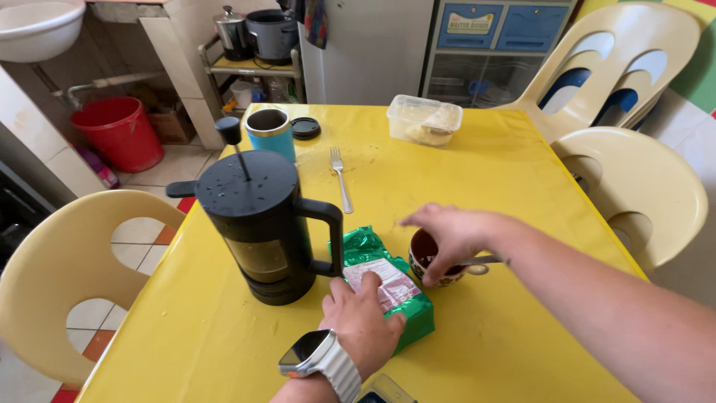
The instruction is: The person carries a glass french press to a water dispenser and fills it with hot water. They set it on a table, open a green coffee packet, spoon coffee into the press, fit the plunger lid on, and repeatedly press the plunger down while holding the jug.
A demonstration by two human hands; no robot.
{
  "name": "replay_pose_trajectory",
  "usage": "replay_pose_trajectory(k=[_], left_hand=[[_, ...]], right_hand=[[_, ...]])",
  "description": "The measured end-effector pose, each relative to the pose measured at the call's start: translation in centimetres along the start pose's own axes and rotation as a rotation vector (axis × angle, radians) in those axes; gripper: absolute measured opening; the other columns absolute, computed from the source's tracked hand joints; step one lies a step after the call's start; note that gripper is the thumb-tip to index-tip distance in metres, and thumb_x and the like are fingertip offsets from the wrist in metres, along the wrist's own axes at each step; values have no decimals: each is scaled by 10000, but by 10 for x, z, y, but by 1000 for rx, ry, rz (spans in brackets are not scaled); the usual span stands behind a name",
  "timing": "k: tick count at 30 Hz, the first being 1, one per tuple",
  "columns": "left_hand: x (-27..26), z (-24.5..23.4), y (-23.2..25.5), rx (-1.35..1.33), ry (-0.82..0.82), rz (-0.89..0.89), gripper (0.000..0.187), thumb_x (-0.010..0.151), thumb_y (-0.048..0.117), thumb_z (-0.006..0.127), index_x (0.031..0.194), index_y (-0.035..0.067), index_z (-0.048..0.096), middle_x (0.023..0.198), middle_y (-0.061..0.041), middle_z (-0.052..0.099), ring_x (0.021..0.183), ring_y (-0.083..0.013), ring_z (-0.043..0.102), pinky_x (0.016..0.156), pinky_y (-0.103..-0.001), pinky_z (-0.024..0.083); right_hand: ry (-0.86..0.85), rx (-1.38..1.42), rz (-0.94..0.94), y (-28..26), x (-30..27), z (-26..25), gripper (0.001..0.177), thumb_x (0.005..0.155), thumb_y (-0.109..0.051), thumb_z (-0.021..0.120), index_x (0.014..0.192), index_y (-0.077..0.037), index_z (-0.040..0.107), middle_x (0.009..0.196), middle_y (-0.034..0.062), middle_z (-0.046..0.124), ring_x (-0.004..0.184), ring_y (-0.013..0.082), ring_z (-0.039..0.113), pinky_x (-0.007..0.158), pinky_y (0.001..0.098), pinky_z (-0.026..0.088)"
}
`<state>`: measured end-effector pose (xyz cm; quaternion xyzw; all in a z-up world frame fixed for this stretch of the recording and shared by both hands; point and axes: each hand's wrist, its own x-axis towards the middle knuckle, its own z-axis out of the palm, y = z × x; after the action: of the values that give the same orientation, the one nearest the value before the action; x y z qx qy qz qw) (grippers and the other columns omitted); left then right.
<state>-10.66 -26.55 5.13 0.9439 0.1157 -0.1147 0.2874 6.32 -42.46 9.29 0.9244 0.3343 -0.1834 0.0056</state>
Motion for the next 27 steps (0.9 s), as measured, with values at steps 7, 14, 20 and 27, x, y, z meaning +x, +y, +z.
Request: replay_pose_trajectory(k=[7,14,20,27], left_hand=[[5,7,-11,-88,-44,89,573,844,303,796,1355,200,557,1358,-177,441,1181,-379,588,1032,-409,502],[17,15,2,-138,-51,236,581,829,299,801,1351,175,579,1372,-188,467,1155,-383,609,1003,-409,509],[2,-40,-9,-139,-72,349,497,831,439,790,1104,34,698,1066,-205,702,919,-324,716,819,-391,563],[-51,-99,-88,-421,-551,112,448,950,437,645,1004,1,733,922,-72,770,807,-174,765,671,-294,569]], right_hand=[[-89,-54,205,13,-12,19,961,542,-304,942,1412,-269,535,1390,38,554,1321,274,538,1080,377,506],[148,86,189,34,-28,-4,1064,657,-386,973,1542,-213,409,1488,131,430,1362,307,445,1094,410,427],[544,714,249,2,62,-3,287,879,-240,758,1043,-5,765,880,106,765,763,186,715,648,357,569],[649,725,316,-4,229,28,156,839,-241,808,855,-94,756,811,93,749,679,190,705,573,340,570]])
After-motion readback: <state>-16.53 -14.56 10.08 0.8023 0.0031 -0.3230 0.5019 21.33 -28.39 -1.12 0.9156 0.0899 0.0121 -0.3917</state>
